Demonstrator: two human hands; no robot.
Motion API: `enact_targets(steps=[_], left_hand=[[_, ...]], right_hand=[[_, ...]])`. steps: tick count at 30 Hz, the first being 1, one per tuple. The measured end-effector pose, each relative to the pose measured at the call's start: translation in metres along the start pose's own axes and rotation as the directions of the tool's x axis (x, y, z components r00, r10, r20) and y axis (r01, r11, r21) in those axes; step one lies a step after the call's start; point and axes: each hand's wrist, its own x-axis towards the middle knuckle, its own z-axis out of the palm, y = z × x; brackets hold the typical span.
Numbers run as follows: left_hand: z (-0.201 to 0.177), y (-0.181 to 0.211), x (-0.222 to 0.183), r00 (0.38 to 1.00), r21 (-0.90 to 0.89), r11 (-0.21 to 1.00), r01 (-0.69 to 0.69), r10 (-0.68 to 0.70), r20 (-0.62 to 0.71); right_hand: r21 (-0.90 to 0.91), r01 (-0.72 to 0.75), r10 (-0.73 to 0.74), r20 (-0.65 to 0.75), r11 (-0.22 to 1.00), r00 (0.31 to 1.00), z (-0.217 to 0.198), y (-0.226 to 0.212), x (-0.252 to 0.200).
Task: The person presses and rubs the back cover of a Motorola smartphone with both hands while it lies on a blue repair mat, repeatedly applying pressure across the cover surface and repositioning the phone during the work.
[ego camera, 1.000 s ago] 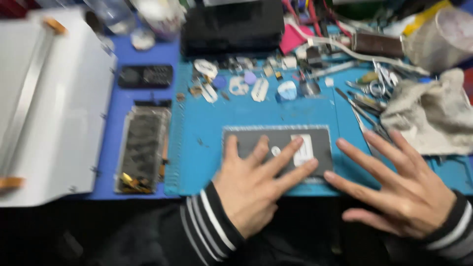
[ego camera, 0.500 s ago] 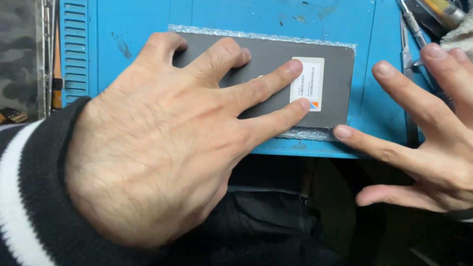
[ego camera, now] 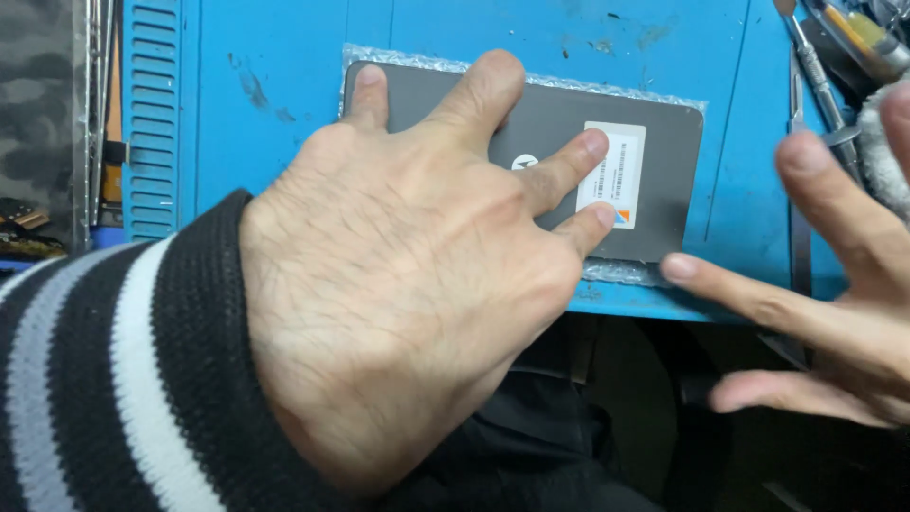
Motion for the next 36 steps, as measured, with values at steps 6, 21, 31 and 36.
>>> enact_targets(steps=[6, 21, 31, 36], left_hand=[[0.008, 0.003, -0.003, 1.000, 0.066, 0.998, 0.008, -0.009, 0.019], [0.009, -0.014, -0.018, 0.986, 0.085, 0.995, -0.050, 0.062, -0.155], [0.004, -0.013, -0.017, 0.986, 0.087, 0.995, -0.044, 0.057, -0.157], [0.010, -0.020, -0.016, 0.989, 0.099, 0.994, -0.056, 0.069, -0.131]], right_hand=[[-0.168, 0.093, -0.099, -0.029, 0.981, 0.995, 0.012, 0.014, 0.002], [-0.120, 0.161, -0.161, 0.010, 0.980, 0.987, 0.002, 0.018, 0.005], [-0.079, 0.201, -0.208, -0.089, 0.976, 0.974, 0.002, 0.003, 0.050], [-0.057, 0.032, -0.028, 0.059, 0.998, 0.998, -0.001, 0.013, 0.005]])
